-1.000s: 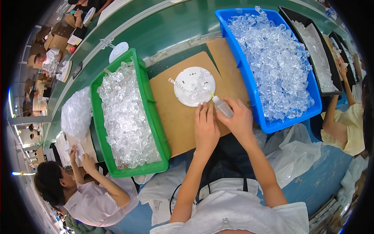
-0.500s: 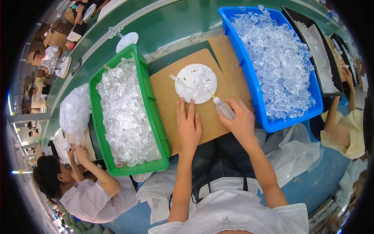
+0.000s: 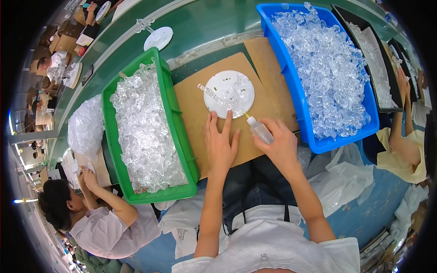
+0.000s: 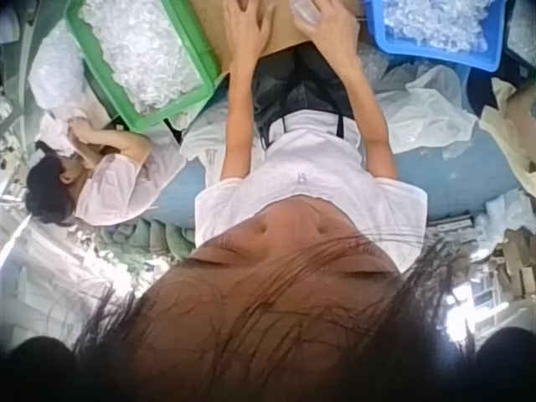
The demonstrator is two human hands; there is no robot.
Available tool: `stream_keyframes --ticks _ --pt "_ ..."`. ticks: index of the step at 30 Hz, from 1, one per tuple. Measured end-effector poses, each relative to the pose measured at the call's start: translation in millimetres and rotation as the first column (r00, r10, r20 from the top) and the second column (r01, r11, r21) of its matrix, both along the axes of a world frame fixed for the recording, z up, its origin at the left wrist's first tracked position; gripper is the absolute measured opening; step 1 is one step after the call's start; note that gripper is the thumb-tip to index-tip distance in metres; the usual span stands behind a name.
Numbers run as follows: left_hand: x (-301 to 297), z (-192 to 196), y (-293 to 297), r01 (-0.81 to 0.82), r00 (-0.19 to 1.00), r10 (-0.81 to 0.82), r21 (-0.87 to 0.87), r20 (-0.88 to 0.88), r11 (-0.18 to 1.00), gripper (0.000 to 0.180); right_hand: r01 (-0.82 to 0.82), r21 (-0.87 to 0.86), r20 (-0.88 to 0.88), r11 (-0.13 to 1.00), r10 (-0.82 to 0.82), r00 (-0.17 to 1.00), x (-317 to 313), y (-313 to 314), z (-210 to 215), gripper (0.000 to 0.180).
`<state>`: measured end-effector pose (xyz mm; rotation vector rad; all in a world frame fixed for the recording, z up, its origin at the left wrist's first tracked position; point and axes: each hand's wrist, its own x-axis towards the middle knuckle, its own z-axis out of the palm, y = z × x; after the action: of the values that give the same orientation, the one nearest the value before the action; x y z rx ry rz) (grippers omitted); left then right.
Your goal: Assembling decorative light fixture components by gluing crystal-like pieces onto a circular base on a production line.
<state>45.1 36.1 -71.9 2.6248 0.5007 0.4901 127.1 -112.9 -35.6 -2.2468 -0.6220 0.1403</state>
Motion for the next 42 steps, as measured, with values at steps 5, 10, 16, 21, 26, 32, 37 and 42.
stream_keyframes --ticks 5,10,16,21,26,32,37,42 --pt "-0.1 2.8 -1.3 0.004 0.999 -0.001 0.076 -0.036 0.997 0.052 0.001 0.013 0.029 1.000 -0.002 1.000 -3.1 0.7 -3.8 0.032" --pt "0.6 4.3 -1.0 -0.001 0.999 0.004 0.081 -0.035 0.997 0.051 -0.018 0.012 0.038 1.000 0.018 0.999 -6.9 2.6 -3.3 0.032" --pt "-2.1 0.4 -6.8 0.020 1.000 -0.021 0.044 0.008 0.999 0.051 0.027 -0.013 0.012 1.000 -0.027 1.000 -2.9 1.9 -2.4 0.032" --pt "-2.4 3.7 -19.0 0.030 0.999 -0.031 0.020 0.038 0.999 0.050 0.045 0.003 0.013 0.999 -0.045 0.999 -0.6 1.6 -2.0 0.033" --pt "-1.4 4.4 -17.6 0.054 0.998 -0.055 0.032 0.021 0.998 0.052 0.045 -0.033 0.050 0.998 -0.043 0.998 -2.9 3.3 -3.8 0.032" --pt "-1.9 4.5 -16.1 0.055 0.998 -0.055 0.037 0.024 0.998 0.052 0.026 -0.031 0.029 0.999 -0.025 0.999 -6.4 6.4 -1.3 0.033" --pt "-1.7 4.1 -13.6 0.066 0.998 -0.067 0.041 0.019 0.997 0.051 0.014 0.011 0.048 1.000 -0.015 0.999 -5.4 15.9 -4.8 0.034" --pt "-1.7 4.3 -12.0 0.072 0.997 -0.073 0.037 0.018 0.997 0.049 0.004 0.018 0.061 1.000 -0.005 0.998 -4.7 22.4 -5.4 0.034"
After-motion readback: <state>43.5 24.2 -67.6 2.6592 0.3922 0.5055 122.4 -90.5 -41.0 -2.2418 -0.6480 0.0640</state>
